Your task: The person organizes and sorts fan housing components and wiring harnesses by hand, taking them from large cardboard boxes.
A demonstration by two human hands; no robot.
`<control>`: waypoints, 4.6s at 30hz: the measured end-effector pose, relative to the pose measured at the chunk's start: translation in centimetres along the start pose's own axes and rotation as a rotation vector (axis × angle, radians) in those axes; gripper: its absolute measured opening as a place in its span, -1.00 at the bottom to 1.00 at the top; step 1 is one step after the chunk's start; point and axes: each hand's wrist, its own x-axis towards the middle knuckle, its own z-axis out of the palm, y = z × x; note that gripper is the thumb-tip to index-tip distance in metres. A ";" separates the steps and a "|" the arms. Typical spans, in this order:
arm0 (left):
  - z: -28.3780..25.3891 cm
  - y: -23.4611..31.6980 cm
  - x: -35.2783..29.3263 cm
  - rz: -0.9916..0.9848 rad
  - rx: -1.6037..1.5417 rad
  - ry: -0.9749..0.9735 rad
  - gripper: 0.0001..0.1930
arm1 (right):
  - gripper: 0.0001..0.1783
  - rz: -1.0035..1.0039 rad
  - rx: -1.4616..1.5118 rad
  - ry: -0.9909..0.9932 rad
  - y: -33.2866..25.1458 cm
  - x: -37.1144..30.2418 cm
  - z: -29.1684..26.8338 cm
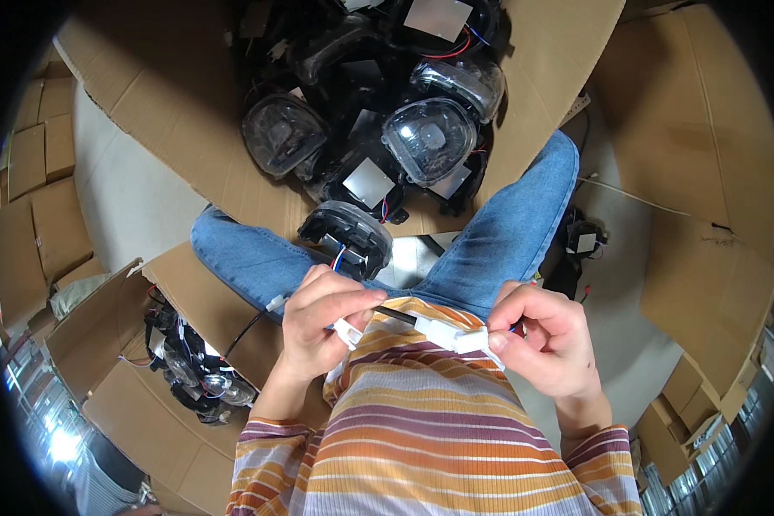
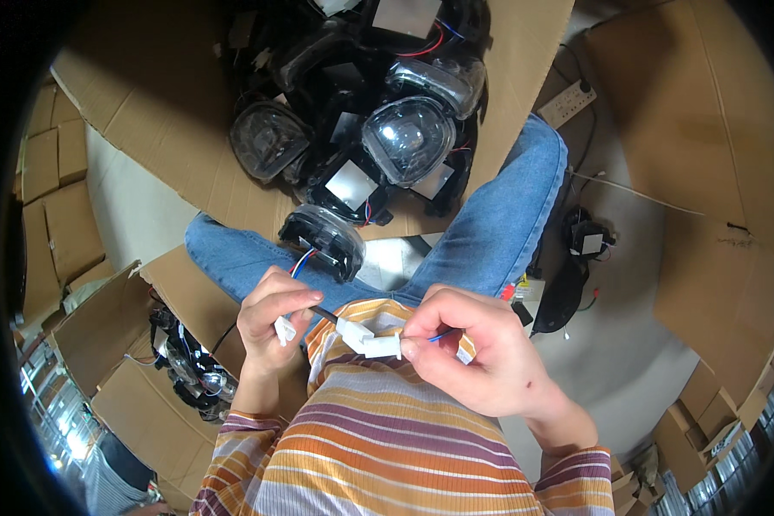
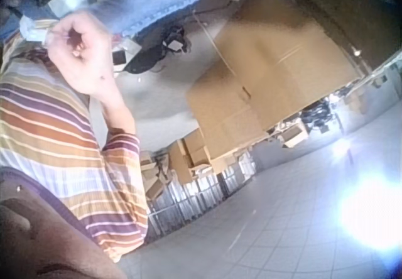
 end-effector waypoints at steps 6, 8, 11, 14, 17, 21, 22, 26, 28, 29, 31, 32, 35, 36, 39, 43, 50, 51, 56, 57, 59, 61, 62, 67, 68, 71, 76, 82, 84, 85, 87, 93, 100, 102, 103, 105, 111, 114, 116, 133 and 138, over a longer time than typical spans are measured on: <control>-0.4 0.1 -0.7 0.029 0.096 -0.023 -0.71 | -0.94 -0.081 -0.403 0.070 0.5 0.1 -0.1; 0.1 0.5 -0.6 0.038 0.092 -0.022 -0.72 | -0.93 -0.119 -0.471 0.096 0.8 0.2 0.0; -0.4 1.0 -1.1 0.028 0.126 -0.026 -0.76 | -0.93 -0.050 -0.358 0.025 1.1 0.1 -0.3; -2.7 2.6 -2.7 0.038 0.184 0.044 -0.76 | -0.93 -0.076 -0.242 0.024 1.0 -0.2 -0.8; -8.7 6.7 -7.5 0.009 0.469 0.393 -0.80 | -0.93 -0.107 -0.245 0.042 1.9 -0.9 -2.3; -18.5 16.1 -15.2 -0.625 1.029 0.392 -0.81 | -0.94 -0.059 -0.317 0.047 2.8 -0.6 -2.4; -19.2 17.4 -15.2 -0.817 1.179 0.339 -0.79 | -0.94 -0.049 -0.351 0.034 2.9 -0.6 -2.1; -21.1 18.8 -19.1 -1.211 1.592 0.136 -0.78 | -0.94 -0.107 -0.317 -0.022 3.0 -0.6 -2.7; -19.8 16.6 -18.9 -1.330 1.650 -0.079 -0.71 | -0.95 -0.155 -0.324 -0.071 4.0 -0.5 -3.0; -18.8 14.3 -17.9 -1.253 1.499 -0.135 -0.68 | -0.95 -0.151 -0.335 -0.070 4.0 -0.7 -2.6; -15.7 10.1 -13.9 -1.007 1.508 -0.275 -0.58 | -0.95 -0.117 -0.322 -0.040 3.8 -0.9 -2.0; -14.8 8.1 -11.9 -0.797 1.417 -0.303 -0.58 | -0.95 -0.110 -0.326 -0.025 3.8 -1.0 -1.9; -8.6 -0.9 -3.8 -0.283 1.021 -0.452 -0.70 | -0.96 -0.112 -0.336 0.010 4.2 -1.2 -2.3; -5.2 -2.6 -0.5 -0.002 0.848 -0.475 -0.74 | -0.95 -0.122 -0.325 0.006 4.3 -1.3 -2.8; 3.9 -10.0 3.3 0.304 0.836 -0.608 -0.84 | -0.95 -0.130 -0.320 0.004 4.4 -1.8 -2.9; 9.7 -16.9 4.4 -0.152 1.218 -1.255 -0.79 | -0.94 -0.097 -0.320 0.009 4.5 -2.2 -3.1; 10.0 -17.2 3.9 0.130 1.311 -1.151 -0.85 | -0.94 0.013 -0.341 0.070 4.9 -2.5 -2.7; 7.8 -16.2 4.2 0.144 1.229 -0.942 -0.88 | -0.94 -0.007 -0.382 0.019 4.7 -2.3 -2.8; -2.9 -9.1 5.0 0.128 0.732 -0.371 -0.90 | -0.92 -0.071 -0.391 -0.111 3.2 -0.7 -1.7; -3.4 -8.2 4.4 0.072 0.548 -0.351 -0.90 | -0.91 -0.111 -0.417 -0.142 3.3 -0.8 -1.5; -3.2 -6.2 3.4 -0.066 0.214 -0.359 -0.90 | -0.91 -0.119 -0.456 -0.139 2.7 -1.0 -1.0; -2.7 -3.7 2.9 -0.415 -0.086 -0.439 -0.88 | -0.90 -0.145 -0.476 -0.152 2.4 -1.0 -0.6; -2.3 -2.4 2.8 -0.629 -0.197 -0.465 -0.85 | -0.90 -0.142 -0.483 -0.146 2.4 -1.1 -0.7; -0.2 -0.3 2.1 -0.376 -0.243 -0.402 -0.76 | -0.93 -0.073 -0.373 -0.077 2.3 -1.9 -0.8; -0.4 0.2 2.2 -0.421 -0.303 -0.433 -0.77 | -0.93 -0.070 -0.376 -0.071 2.3 -2.0 -0.9; -0.3 0.9 2.0 -0.352 -0.344 -0.457 -0.80 | -0.93 -0.057 -0.385 -0.050 2.0 -2.1 -1.2; 0.6 0.7 1.4 -0.211 -0.358 -0.444 -0.79 | -0.93 -0.122 -0.254 0.048 0.9 -2.8 -2.7; 2.0 1.4 0.3 -0.311 -0.457 -0.361 -0.85 | -0.94 -0.029 -0.209 -0.048 0.9 -2.1 -0.6; 2.3 1.6 0.1 -0.245 -0.450 -0.236 -0.86 | -0.94 0.093 0.038 0.009 1.5 -2.0 -0.3; 2.3 1.6 0.0 -0.246 -0.401 -0.207 -0.83 | -0.94 0.066 0.075 0.015 1.8 -2.1 -0.1; 2.6 1.3 -0.3 -0.170 -0.337 -0.139 -0.81 | -0.94 0.126 0.140 0.012 1.8 -2.0 0.3; 3.7 0.9 -0.3 0.092 -0.142 0.093 -0.74 | -0.95 0.185 0.325 0.022 2.2 -1.7 1.6; 3.7 0.5 -0.2 0.325 0.103 0.187 -0.69 | -0.96 0.208 0.279 0.153 3.6 -2.0 2.7; 3.6 0.4 -0.3 0.346 0.122 0.142 -0.68 | -0.96 0.216 0.279 0.192 3.9 -2.0 2.9; 3.7 0.1 -0.5 0.343 0.137 0.129 -0.65 | -0.96 0.207 0.244 0.202 4.0 -1.9 2.9; 3.7 0.1 -0.6 0.341 0.152 0.118 -0.62 | -0.94 0.211 0.144 0.174 4.1 -1.7 2.5; 2.4 1.1 -0.5 -0.006 -0.095 -0.186 -0.63 | -0.96 0.214 0.078 0.202 3.8 -2.1 -0.2; 1.9 0.9 -0.3 -0.068 -0.248 -0.290 -0.67 | -0.95 0.123 -0.007 0.131 2.8 -2.6 -1.0; 1.4 1.0 -0.4 -0.143 -0.270 -0.331 -0.70 | -0.94 0.063 -0.055 0.082 2.1 -2.8 -1.3; 0.5 0.9 0.2 -0.183 -0.437 -0.499 -0.86 | -0.85 -0.304 -0.347 -0.037 0.0 -1.2 -1.5; -0.1 0.5 0.2 -0.139 -0.502 -0.602 -0.86 | -0.87 -0.274 -0.508 -0.024 -0.3 -1.4 -1.3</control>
